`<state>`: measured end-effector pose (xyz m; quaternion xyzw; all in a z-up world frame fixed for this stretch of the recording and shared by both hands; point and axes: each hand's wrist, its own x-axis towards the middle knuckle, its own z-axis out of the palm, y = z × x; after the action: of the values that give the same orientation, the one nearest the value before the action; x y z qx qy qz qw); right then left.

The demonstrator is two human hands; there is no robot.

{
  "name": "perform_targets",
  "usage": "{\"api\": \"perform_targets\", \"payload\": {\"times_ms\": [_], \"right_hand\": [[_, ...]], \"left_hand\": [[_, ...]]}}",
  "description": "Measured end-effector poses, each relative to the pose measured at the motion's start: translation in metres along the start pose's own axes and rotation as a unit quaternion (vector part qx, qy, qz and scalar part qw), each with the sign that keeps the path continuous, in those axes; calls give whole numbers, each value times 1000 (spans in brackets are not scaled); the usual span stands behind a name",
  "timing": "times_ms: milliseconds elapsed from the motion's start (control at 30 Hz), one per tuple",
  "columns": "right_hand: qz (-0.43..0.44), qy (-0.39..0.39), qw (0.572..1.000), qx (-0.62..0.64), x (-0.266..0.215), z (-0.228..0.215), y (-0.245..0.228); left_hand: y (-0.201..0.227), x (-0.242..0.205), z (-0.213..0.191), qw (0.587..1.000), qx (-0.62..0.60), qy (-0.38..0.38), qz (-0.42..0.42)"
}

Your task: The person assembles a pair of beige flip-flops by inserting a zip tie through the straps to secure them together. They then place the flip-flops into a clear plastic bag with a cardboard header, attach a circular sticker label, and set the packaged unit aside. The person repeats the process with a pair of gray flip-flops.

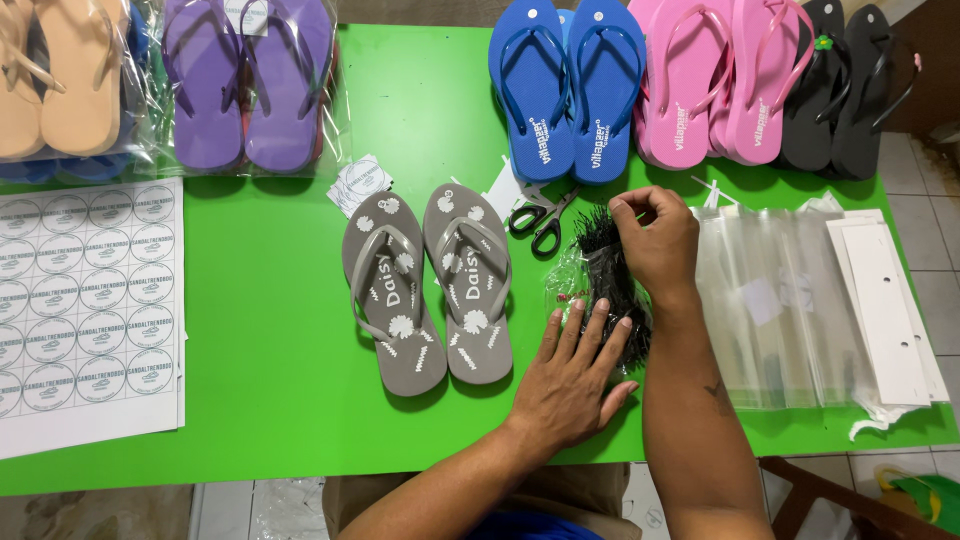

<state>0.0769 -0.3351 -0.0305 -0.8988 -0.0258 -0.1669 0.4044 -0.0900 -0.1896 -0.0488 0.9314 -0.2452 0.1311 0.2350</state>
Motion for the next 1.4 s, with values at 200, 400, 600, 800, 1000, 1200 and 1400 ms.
{"api": "perform_targets", "payload": {"times_ms": [200,400,600,800,1000,1200,1400], "right_hand": [[40,-29,991,128,2,0,8],[62,-56,972,218,4,3,13],[44,-48,966,250,6,3,17],[42,-19,953,300,9,3,21],[15,32,936,351,10,0,20],[-34,147,911,384,7,-4,19],[40,-30,966,252,7,0,20]], "left_hand": [[-1,0,2,1000,-2,-3,5],[0,-1,4,1000,5,-15,10],[-1,-2,6,1000,5,-22,13],[-1,-2,8,1000,-1,-17,13],[-1,-2,9,1000,-3,-17,12],[-1,-3,9,1000,5,-20,11],[-1,-2,8,1000,6,-21,15]]}}
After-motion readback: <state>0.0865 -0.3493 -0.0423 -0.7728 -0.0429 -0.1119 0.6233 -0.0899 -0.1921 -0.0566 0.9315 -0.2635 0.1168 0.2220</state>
